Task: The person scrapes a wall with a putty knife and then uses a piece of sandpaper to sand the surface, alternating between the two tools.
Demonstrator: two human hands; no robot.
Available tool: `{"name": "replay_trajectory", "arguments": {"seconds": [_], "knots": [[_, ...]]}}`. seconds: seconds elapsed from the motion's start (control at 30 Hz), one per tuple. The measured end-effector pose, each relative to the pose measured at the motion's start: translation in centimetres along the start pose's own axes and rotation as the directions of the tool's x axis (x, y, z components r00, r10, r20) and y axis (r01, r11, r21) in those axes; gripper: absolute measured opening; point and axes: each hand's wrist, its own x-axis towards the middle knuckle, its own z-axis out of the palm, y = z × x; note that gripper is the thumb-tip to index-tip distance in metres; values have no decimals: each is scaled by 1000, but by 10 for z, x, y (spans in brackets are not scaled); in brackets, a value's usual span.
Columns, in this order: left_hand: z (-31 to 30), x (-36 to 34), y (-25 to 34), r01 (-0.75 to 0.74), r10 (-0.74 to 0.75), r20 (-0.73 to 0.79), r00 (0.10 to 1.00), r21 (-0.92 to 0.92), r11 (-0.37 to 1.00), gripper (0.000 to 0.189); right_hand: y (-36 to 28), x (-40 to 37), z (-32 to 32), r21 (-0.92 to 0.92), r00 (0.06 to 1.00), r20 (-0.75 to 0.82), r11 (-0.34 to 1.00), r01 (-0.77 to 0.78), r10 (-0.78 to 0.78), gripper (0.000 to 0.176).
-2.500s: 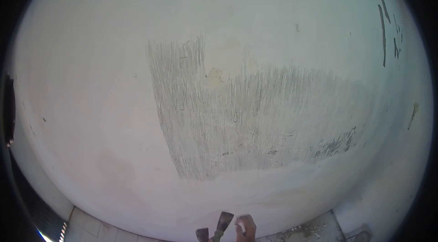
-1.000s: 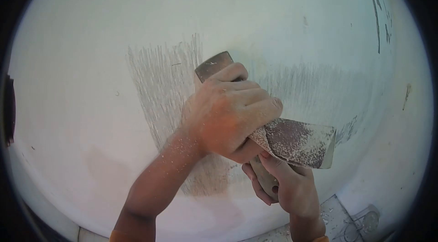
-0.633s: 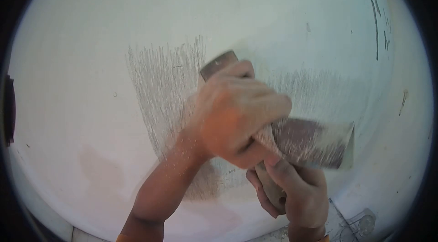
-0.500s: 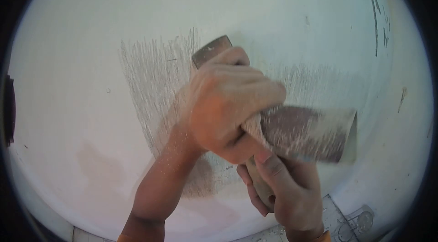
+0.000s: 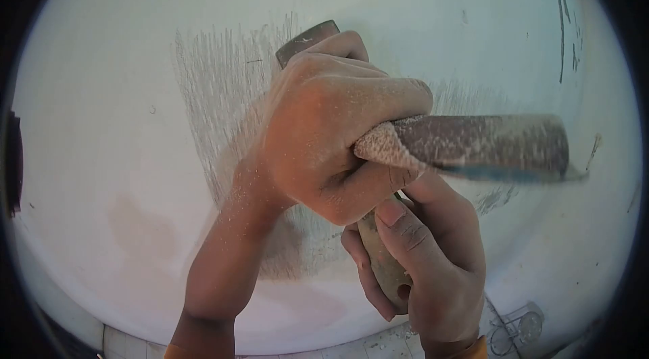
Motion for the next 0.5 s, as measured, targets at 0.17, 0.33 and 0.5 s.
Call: {"name": "replay_trajectory", "arguments": {"seconds": [0.17,0.33,0.5], "knots": [[4,-8,5,23,-21,47,999,-37,999,18,6,-3,-3,-1,1000,23,1000,11,-11,32],[9,-6,2,13,-13,-2,1000,-50,999,19,3,-4,0,-70,999,38,997,37,-35,31],[-6,-6,11,72,-71,12,997,-20,997,20,-5,-6,0,-56,988,150,997,45,-36,30]]}}
